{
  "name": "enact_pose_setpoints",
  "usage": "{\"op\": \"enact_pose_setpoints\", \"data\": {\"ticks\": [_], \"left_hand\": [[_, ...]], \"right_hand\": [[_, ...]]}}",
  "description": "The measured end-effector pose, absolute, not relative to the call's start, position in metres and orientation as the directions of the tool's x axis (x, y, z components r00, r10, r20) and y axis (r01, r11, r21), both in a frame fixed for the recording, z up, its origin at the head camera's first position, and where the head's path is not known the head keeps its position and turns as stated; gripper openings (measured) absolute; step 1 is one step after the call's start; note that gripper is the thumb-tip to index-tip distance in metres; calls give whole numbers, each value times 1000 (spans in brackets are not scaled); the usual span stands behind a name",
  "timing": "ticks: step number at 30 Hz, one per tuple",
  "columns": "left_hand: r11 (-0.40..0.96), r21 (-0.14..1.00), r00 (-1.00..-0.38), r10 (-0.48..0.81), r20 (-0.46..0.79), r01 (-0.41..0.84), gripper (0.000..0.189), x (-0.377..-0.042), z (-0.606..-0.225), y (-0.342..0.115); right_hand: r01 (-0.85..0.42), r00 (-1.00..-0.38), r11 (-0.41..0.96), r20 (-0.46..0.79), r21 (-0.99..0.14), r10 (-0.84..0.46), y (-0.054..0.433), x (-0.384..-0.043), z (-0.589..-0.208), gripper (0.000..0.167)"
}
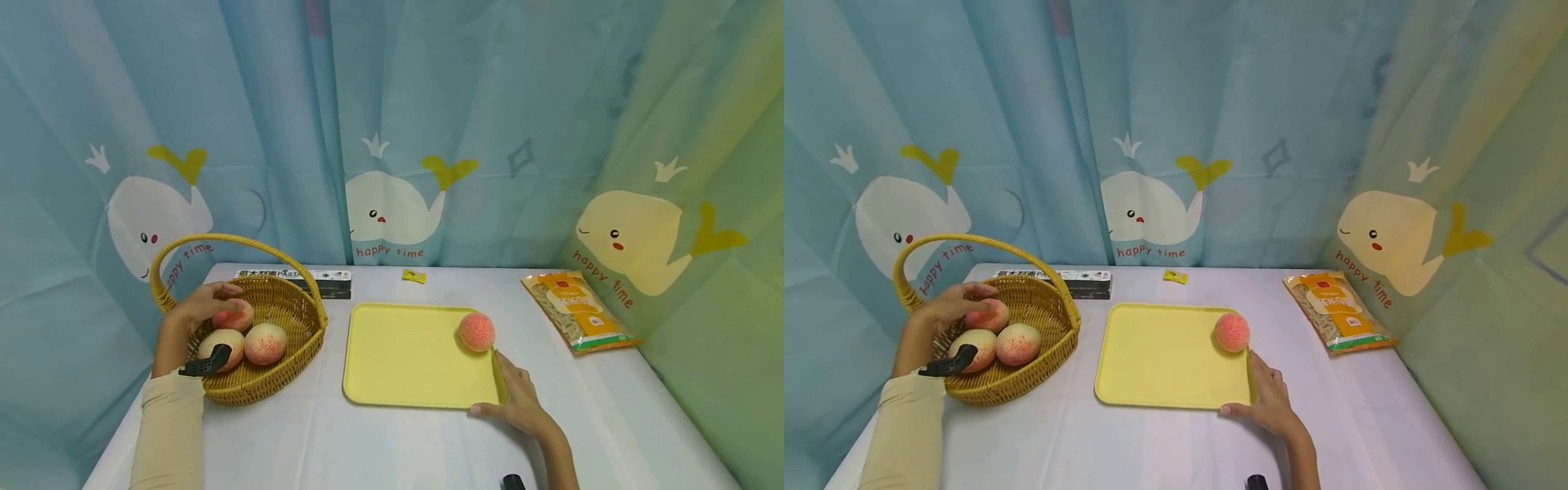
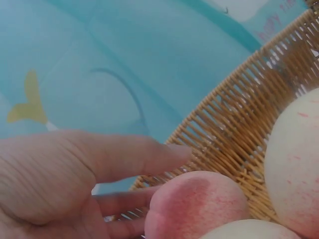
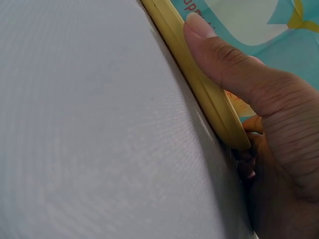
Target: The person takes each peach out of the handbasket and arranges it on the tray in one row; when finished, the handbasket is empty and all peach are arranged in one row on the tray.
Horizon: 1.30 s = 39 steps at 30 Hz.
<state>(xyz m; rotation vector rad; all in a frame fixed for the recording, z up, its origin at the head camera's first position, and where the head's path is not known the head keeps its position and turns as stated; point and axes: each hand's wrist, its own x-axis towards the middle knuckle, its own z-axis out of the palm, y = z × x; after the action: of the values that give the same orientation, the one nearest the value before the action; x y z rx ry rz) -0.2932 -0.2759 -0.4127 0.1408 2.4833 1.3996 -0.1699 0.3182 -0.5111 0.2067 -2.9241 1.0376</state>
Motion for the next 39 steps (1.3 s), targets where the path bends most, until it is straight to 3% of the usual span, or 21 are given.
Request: {"op": "enact_pose_setpoints", "data": {"ticks": [13, 23, 39], "left_hand": [[502, 842, -915, 213, -342, -198, 64, -293, -413, -276], [572, 809, -912, 245, -328, -137, 65, -294, -418, -277], [551, 822, -906, 262, -333, -143, 70, -296, -424, -275]], "right_hand": [[-106, -994, 782, 51, -615, -94, 317, -169, -509, 121], [-119, -993, 765, 57, -633, -107, 317, -168, -509, 120], [-123, -992, 760, 61, -638, -110, 319, -169, -513, 119]]}}
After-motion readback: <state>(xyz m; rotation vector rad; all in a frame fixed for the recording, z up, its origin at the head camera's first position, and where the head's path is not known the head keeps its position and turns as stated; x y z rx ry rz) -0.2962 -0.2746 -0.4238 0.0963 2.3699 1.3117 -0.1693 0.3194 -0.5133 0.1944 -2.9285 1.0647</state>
